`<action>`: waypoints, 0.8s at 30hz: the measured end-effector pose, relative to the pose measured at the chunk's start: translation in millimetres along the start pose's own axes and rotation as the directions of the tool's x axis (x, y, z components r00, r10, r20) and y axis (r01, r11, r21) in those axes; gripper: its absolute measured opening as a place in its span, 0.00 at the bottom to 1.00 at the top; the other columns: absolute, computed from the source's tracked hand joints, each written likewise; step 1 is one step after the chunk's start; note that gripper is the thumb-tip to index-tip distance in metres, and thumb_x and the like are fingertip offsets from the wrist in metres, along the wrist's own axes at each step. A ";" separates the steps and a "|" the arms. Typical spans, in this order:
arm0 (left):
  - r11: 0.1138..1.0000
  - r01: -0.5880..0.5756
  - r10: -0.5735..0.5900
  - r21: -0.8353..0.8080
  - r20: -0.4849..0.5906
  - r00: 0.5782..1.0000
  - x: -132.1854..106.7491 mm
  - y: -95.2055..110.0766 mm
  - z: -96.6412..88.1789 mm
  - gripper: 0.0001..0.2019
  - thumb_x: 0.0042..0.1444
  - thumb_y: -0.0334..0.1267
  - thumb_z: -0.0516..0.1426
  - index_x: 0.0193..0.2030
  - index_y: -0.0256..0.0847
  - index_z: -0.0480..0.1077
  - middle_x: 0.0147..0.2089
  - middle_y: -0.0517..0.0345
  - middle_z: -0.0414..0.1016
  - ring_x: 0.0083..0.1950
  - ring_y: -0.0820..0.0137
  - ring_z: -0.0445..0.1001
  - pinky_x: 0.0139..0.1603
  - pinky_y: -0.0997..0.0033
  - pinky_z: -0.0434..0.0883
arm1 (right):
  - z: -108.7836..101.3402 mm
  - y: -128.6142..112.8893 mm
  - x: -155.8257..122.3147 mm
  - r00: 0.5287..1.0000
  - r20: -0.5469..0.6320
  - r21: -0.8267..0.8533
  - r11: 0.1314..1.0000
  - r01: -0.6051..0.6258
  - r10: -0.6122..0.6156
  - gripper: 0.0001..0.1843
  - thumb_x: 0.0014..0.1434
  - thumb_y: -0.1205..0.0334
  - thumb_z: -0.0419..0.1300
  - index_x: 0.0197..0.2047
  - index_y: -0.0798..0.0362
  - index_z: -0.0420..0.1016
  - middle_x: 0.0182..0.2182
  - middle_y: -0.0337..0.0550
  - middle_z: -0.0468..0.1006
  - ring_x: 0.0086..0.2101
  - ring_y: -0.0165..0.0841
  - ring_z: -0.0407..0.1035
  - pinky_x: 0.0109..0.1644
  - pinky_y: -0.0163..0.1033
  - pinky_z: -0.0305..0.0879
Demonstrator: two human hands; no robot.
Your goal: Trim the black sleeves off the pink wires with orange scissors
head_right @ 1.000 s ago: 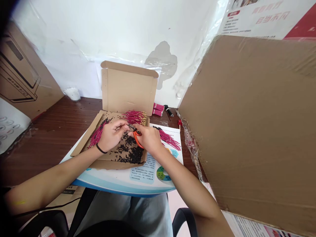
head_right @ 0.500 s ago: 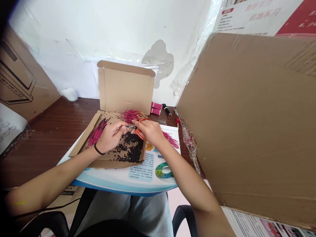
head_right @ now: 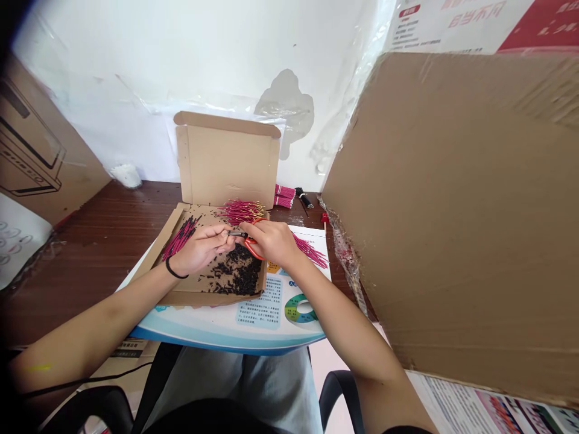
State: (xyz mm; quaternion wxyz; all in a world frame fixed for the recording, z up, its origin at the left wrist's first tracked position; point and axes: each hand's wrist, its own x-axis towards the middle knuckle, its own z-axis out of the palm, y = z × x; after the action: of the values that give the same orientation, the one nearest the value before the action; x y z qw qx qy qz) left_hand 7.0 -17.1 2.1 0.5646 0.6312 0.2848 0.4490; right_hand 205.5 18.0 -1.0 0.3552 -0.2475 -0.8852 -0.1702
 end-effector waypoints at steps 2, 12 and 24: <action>0.999 -0.030 0.030 0.014 -0.060 0.998 0.9 -1.7 1.4 0.16 0.62 0.48 0.54 0.28 0.39 0.65 0.22 0.64 0.59 0.25 0.75 0.58 0.29 0.71 0.59 | 0.5 -6.2 -0.1 0.991 0.055 0.021 0.992 -0.123 0.122 0.21 0.68 0.50 0.52 0.43 0.56 0.81 0.23 0.41 0.78 0.23 0.29 0.68 0.27 0.35 0.55; 0.823 -0.116 0.389 0.556 -0.403 0.829 0.4 -3.5 6.2 0.12 0.57 0.47 0.60 0.36 0.38 0.73 0.34 0.55 0.79 0.32 0.72 0.75 0.32 0.73 0.71 | -2.3 -24.1 4.2 0.899 0.152 0.025 0.908 -0.418 0.410 0.19 0.63 0.46 0.58 0.40 0.52 0.82 0.24 0.42 0.81 0.24 0.32 0.73 0.29 0.35 0.55; 0.833 -0.144 0.382 0.535 -0.366 0.848 -5.3 -7.4 7.8 0.14 0.63 0.47 0.54 0.35 0.39 0.71 0.28 0.57 0.76 0.29 0.73 0.73 0.30 0.73 0.69 | 3.1 -22.8 1.7 0.951 0.067 -0.134 0.947 -0.293 0.303 0.23 0.66 0.43 0.53 0.37 0.53 0.80 0.21 0.41 0.79 0.22 0.28 0.69 0.26 0.36 0.44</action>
State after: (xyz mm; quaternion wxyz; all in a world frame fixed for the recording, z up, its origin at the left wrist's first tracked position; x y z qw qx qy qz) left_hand 12.7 -23.7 -6.1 0.2337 0.6624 0.4211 0.5738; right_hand 190.0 1.3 -4.8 0.3223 -0.4068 -0.8401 -0.1574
